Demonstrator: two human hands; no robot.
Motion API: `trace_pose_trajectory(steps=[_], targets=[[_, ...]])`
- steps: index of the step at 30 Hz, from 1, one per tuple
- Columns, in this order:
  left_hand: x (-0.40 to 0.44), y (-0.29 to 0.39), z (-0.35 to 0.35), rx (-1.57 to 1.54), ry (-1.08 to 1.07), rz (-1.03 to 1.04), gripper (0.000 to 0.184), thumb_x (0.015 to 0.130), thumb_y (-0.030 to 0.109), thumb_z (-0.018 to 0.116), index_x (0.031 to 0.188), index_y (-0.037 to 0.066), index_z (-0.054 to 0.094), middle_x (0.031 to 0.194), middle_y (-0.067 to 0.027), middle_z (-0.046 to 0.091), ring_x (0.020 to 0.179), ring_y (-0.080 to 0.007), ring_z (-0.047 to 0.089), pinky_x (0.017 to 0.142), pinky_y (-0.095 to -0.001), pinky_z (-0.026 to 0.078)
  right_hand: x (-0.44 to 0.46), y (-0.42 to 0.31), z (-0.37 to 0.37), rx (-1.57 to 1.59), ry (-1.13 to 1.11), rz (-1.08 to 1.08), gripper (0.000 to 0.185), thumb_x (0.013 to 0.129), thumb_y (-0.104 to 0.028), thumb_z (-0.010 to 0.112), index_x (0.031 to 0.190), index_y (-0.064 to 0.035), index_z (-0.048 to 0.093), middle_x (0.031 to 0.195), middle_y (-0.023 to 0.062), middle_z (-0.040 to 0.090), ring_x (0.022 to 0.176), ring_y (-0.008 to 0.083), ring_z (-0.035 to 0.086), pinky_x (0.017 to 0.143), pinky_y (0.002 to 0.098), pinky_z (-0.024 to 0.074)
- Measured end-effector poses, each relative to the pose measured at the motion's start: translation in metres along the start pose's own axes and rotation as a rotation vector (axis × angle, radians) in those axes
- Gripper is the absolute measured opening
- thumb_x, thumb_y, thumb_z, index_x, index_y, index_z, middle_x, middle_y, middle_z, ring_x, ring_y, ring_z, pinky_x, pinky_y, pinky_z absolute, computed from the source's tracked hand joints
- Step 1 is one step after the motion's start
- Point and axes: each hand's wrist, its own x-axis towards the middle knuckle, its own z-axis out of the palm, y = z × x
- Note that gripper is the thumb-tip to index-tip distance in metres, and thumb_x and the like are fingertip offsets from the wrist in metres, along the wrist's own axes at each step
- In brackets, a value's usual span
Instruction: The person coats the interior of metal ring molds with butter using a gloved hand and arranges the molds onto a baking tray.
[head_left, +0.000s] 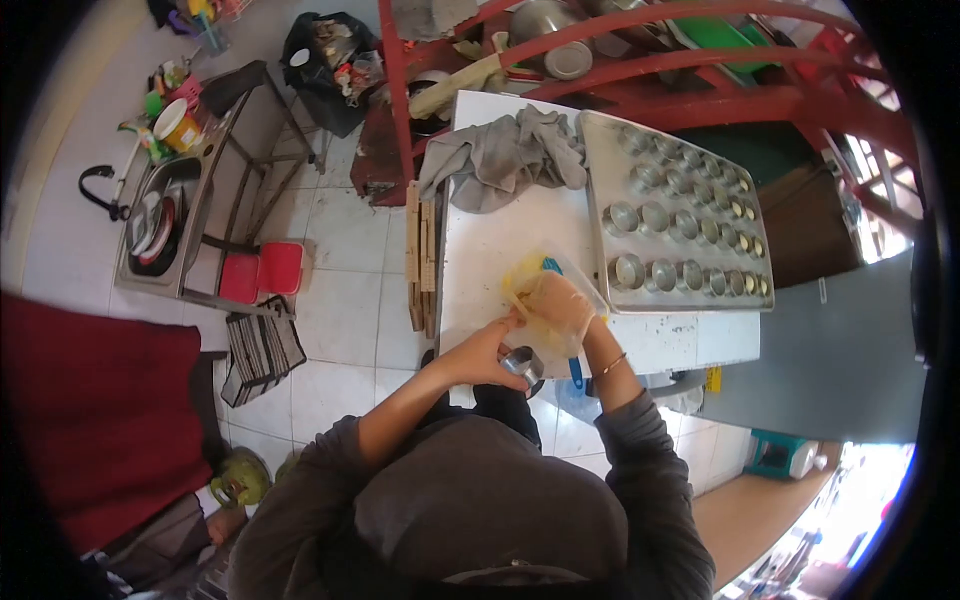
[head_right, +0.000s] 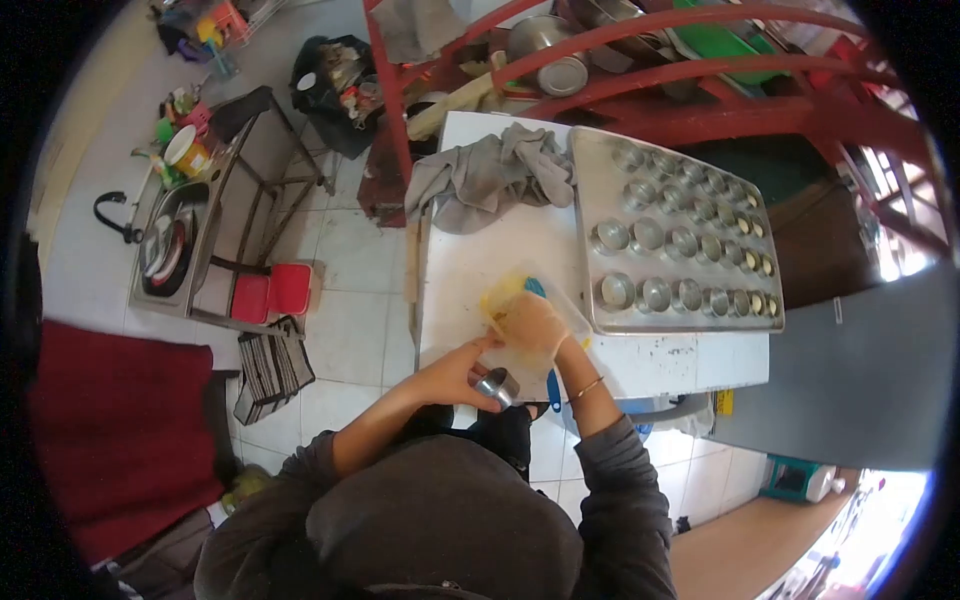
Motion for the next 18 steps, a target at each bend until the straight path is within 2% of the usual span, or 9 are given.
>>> trace_pose_trajectory(steps=[2, 5, 7, 8, 10, 11, 14, 16, 18], targets=[[-0.001, -0.003, -0.001, 0.024, 0.021, 0.011, 0.108, 0.062, 0.014, 0.088, 0.143, -0.006, 0.020, 0.137, -0.0199, 0.041, 0.108, -0.0281, 0.057, 0.088, -0.0369, 0.051, -0.008, 0.021, -0.002, 0.017, 0.060, -0.283, 0.026, 0.076, -0.022, 0.065, 0.097, -0.0068, 0.068, 0.099, 0.0139, 0.067, 0.092, 0.0314, 0.062, 0.081, 0.0387, 0.0488], [-0.009, -0.004, -0.006, 0.032, 0.035, -0.062, 0.103, 0.062, 0.014, 0.088, 0.141, -0.006, 0.024, 0.129, -0.0186, 0.049, 0.108, -0.0259, 0.057, 0.089, -0.0364, 0.051, -0.033, 0.000, -0.027, 0.112, 0.386, -0.430, 0.026, 0.075, -0.018, 0.067, 0.098, -0.0072, 0.068, 0.101, 0.0120, 0.066, 0.098, 0.0300, 0.061, 0.087, 0.0373, 0.0469], [-0.023, 0.005, -0.015, -0.031, 0.046, -0.143, 0.088, 0.066, 0.011, 0.086, 0.136, -0.003, 0.035, 0.119, -0.0145, 0.056, 0.108, -0.0225, 0.057, 0.089, -0.0354, 0.050, -0.054, -0.002, -0.027, 0.100, 0.495, -0.226, 0.022, 0.072, -0.011, 0.066, 0.092, -0.0021, 0.065, 0.102, 0.0144, 0.065, 0.097, 0.0292, 0.059, 0.085, 0.0363, 0.0473], [-0.029, 0.013, -0.020, -0.160, 0.059, -0.087, 0.084, 0.066, 0.011, 0.086, 0.133, -0.005, 0.038, 0.118, -0.0149, 0.056, 0.107, -0.0223, 0.058, 0.091, -0.0349, 0.049, -0.064, -0.005, -0.024, 0.097, 0.553, -0.123, 0.020, 0.071, -0.008, 0.066, 0.089, 0.0005, 0.064, 0.103, 0.0157, 0.064, 0.097, 0.0288, 0.059, 0.085, 0.0358, 0.0476], [-0.038, 0.032, -0.026, -0.423, 0.083, 0.014, 0.076, 0.065, 0.011, 0.086, 0.127, -0.007, 0.045, 0.116, -0.0158, 0.058, 0.105, -0.0217, 0.058, 0.093, -0.0340, 0.048, -0.088, -0.045, -0.030, 0.668, 0.687, 0.107, 0.020, 0.075, -0.006, 0.067, 0.093, 0.0001, 0.066, 0.098, 0.0134, 0.066, 0.094, 0.0264, 0.061, 0.083, 0.0335, 0.0485], [-0.039, 0.050, -0.025, -0.583, 0.093, 0.116, 0.067, 0.068, 0.004, 0.083, 0.124, -0.004, 0.048, 0.114, -0.0100, 0.057, 0.106, -0.0197, 0.058, 0.096, -0.0335, 0.045, -0.099, -0.066, -0.041, 0.880, 0.678, 0.147, 0.020, 0.076, -0.005, 0.068, 0.094, 0.0008, 0.066, 0.097, 0.0126, 0.066, 0.092, 0.0244, 0.061, 0.081, 0.0322, 0.0486], [-0.026, 0.079, -0.020, -0.287, 0.239, 0.440, 0.069, 0.065, 0.009, 0.085, 0.124, 0.002, 0.050, 0.109, -0.0051, 0.056, 0.105, -0.0185, 0.057, 0.093, -0.0328, 0.046, -0.123, -0.118, -0.071, 1.354, 0.560, 0.110, 0.019, 0.077, -0.002, 0.069, 0.094, 0.0047, 0.066, 0.093, 0.0112, 0.067, 0.087, 0.0167, 0.062, 0.078, 0.0278, 0.0486], [-0.026, 0.107, -0.016, -0.043, 0.241, 0.488, 0.068, 0.064, 0.009, 0.085, 0.123, 0.005, 0.052, 0.112, -0.0045, 0.056, 0.102, -0.0158, 0.056, 0.087, -0.0309, 0.045, -0.130, -0.130, -0.071, 0.935, 0.655, 0.082, 0.020, 0.075, -0.001, 0.070, 0.094, 0.0060, 0.066, 0.092, 0.0089, 0.067, 0.084, 0.0126, 0.061, 0.076, 0.0263, 0.0485], [-0.027, 0.130, -0.011, 0.123, 0.217, 0.554, 0.068, 0.062, 0.010, 0.086, 0.122, 0.007, 0.055, 0.112, -0.0047, 0.056, 0.098, -0.0150, 0.056, 0.084, -0.0296, 0.045, -0.131, -0.137, -0.065, 0.831, 0.729, 0.107, 0.022, 0.073, -0.001, 0.072, 0.093, 0.0061, 0.067, 0.091, 0.0086, 0.068, 0.082, 0.0124, 0.062, 0.074, 0.0259, 0.0489]])
